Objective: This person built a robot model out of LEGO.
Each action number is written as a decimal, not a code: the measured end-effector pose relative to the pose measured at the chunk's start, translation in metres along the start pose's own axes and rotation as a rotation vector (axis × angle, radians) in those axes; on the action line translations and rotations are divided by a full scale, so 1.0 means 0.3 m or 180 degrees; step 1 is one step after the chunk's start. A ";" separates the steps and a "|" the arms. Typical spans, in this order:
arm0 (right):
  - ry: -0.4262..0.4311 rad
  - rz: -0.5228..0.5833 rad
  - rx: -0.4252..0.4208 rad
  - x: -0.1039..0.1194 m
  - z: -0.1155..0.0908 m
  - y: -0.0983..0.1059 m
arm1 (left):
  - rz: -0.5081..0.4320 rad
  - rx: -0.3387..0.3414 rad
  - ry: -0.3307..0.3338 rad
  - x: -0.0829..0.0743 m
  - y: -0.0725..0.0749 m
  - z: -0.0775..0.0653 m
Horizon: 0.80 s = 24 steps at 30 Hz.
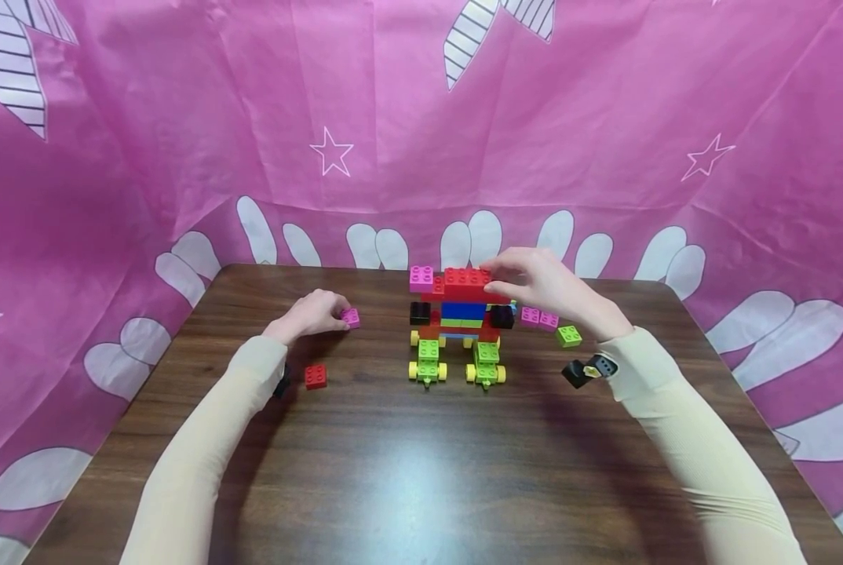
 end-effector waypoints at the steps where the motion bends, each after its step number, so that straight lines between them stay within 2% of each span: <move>1: -0.0006 -0.0002 0.0001 0.000 0.001 -0.001 | -0.0020 -0.0015 -0.0012 0.000 0.002 -0.001; 3: -0.0019 -0.0019 0.0007 0.000 0.001 -0.002 | -0.0073 -0.0066 -0.0070 -0.002 0.008 -0.005; 8: -0.0035 -0.0046 0.0026 0.002 0.002 -0.005 | -0.0415 -0.0184 -0.0213 -0.011 0.032 -0.031; 15: -0.0033 -0.0043 0.0039 0.006 0.006 -0.004 | -0.0874 -0.0364 -0.0260 -0.036 0.082 -0.084; 21: -0.0027 -0.0024 0.0068 0.006 0.007 0.002 | -0.0882 -0.0470 -0.0333 -0.078 0.148 -0.113; 24: -0.0028 -0.0020 0.0061 0.006 0.005 0.004 | -0.0840 -0.0506 -0.0435 -0.097 0.184 -0.117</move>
Point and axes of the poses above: each hand's wrist, its own z-axis towards the middle knuckle, its own y-axis out of the back of the hand, x = y × z, the point moved 1 cm from there along z, towards the middle knuckle, and after that the axes turned 13 degrees about x, right-handed, at the moved point
